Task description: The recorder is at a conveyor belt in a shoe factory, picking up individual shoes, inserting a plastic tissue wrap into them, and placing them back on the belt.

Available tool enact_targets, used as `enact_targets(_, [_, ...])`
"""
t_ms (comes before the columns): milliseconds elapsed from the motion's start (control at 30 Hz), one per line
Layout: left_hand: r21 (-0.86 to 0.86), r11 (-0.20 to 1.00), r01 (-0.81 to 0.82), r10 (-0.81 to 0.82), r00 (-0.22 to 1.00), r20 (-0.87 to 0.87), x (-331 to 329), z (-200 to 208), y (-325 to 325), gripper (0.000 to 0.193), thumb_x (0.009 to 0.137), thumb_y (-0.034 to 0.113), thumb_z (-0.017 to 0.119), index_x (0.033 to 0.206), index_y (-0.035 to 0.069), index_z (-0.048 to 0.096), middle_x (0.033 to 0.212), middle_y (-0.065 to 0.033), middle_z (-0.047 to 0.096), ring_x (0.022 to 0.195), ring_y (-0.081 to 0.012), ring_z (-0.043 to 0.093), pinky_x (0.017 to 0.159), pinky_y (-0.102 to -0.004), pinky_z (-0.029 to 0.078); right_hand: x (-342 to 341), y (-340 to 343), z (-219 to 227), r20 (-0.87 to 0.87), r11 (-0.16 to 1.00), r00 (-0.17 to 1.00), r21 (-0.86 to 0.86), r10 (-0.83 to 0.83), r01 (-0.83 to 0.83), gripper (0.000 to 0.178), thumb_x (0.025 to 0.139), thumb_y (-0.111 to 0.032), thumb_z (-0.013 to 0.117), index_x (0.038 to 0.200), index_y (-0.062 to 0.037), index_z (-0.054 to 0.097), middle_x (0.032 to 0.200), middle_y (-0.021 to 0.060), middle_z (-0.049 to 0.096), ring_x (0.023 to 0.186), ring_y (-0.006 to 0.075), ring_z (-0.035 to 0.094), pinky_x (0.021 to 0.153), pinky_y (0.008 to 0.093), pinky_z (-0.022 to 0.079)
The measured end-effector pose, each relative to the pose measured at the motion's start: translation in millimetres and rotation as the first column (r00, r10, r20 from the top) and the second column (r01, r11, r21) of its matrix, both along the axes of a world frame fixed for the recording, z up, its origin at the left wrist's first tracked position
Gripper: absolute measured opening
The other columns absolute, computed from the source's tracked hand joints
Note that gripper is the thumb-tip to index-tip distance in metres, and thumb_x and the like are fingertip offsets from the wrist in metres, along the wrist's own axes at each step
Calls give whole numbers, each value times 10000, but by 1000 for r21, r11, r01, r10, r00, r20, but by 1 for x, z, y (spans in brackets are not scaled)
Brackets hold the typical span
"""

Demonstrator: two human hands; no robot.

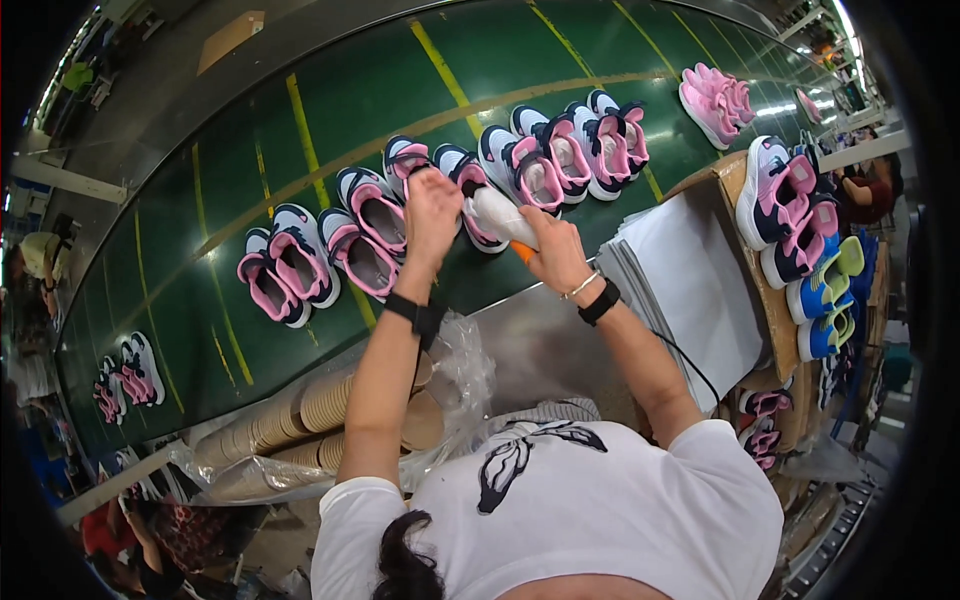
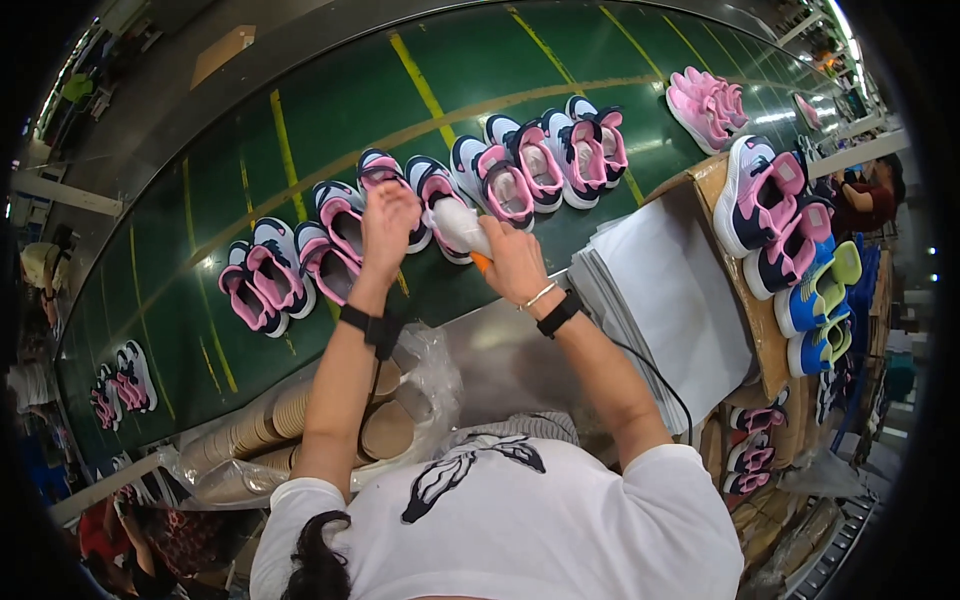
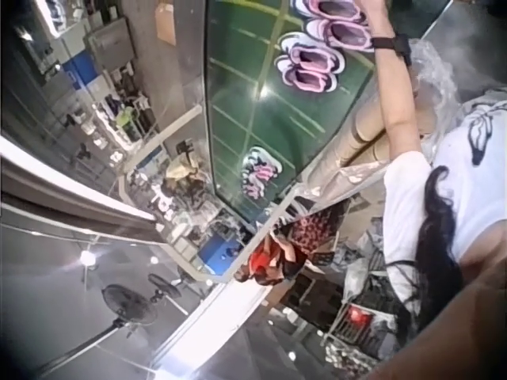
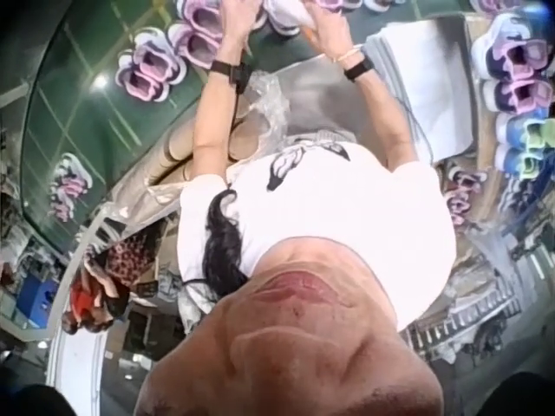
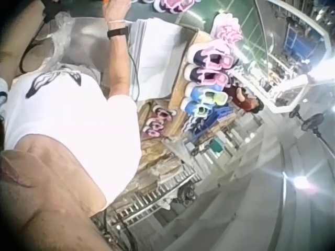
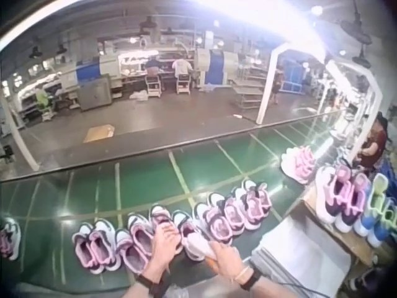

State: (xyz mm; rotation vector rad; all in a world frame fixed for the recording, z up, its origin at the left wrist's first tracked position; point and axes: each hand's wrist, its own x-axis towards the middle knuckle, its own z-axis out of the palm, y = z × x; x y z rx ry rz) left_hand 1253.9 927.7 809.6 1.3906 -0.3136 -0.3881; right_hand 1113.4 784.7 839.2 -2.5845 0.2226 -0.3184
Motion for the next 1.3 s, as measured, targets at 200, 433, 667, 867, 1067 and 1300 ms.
enact_targets(200, [708, 705, 34, -486, 750, 449, 61, -43, -34, 358, 762, 149, 632, 1079, 6, 546, 1069, -186, 581, 1032, -346, 546, 878, -423, 451, 95, 13, -17, -276, 962, 961, -268, -15, -61, 401, 702, -122, 656, 1015, 8, 442, 747, 220, 627, 666, 341, 637, 583, 460, 503])
enact_targets(433, [602, 799, 6, -430, 706, 563, 61, -48, -38, 188, 748, 85, 584, 918, 11, 552, 968, -169, 595, 997, -356, 546, 820, -447, 459, 83, -41, -45, -238, 997, 971, 80, 22, -3, 727, 627, -314, 821, 1144, 33, 446, 962, 206, 602, 817, 356, 602, 711, 412, 488])
enact_targets(667, [700, 712, 59, -558, 653, 512, 61, -46, -43, 173, 702, 25, 604, 872, 2, 584, 879, -208, 614, 878, -399, 589, 747, -470, 477, 111, -28, -124, -156, 982, 979, -152, -133, 110, 365, 675, -161, 749, 914, -15, 515, 812, 242, 615, 708, 402, 614, 605, 485, 483])
enact_targets(867, [544, 838, 27, -424, 661, 619, 38, 19, 46, 482, 781, 127, 628, 1226, 19, 480, 1130, -203, 574, 1064, -366, 542, 908, -397, 432, 67, 10, -44, 278, 993, 956, -94, 99, -76, 369, 673, -62, 725, 995, -18, 548, 884, 138, 550, 833, 346, 534, 735, 415, 451])
enact_targets(1067, [860, 483, 163, -617, 760, 202, -44, 85, 203, 736, 656, 136, 754, 1309, 47, 424, 1239, -178, 519, 1163, -341, 482, 993, -408, 366, 10, 141, -36, 230, 586, 702, 412, 674, -698, 426, 713, -245, 734, 1046, -43, 561, 916, 140, 571, 753, 331, 567, 636, 384, 472])
enact_targets(1300, [829, 557, -48, -491, 786, 376, -123, 62, 230, 816, 588, 273, 825, 1272, 59, 435, 1221, -148, 529, 1191, -335, 455, 1072, -467, 266, -27, 199, -34, 305, 606, 869, 627, 388, -490, 89, 744, -66, 640, 769, 17, 619, 691, 150, 544, 615, 334, 531, 539, 380, 402])
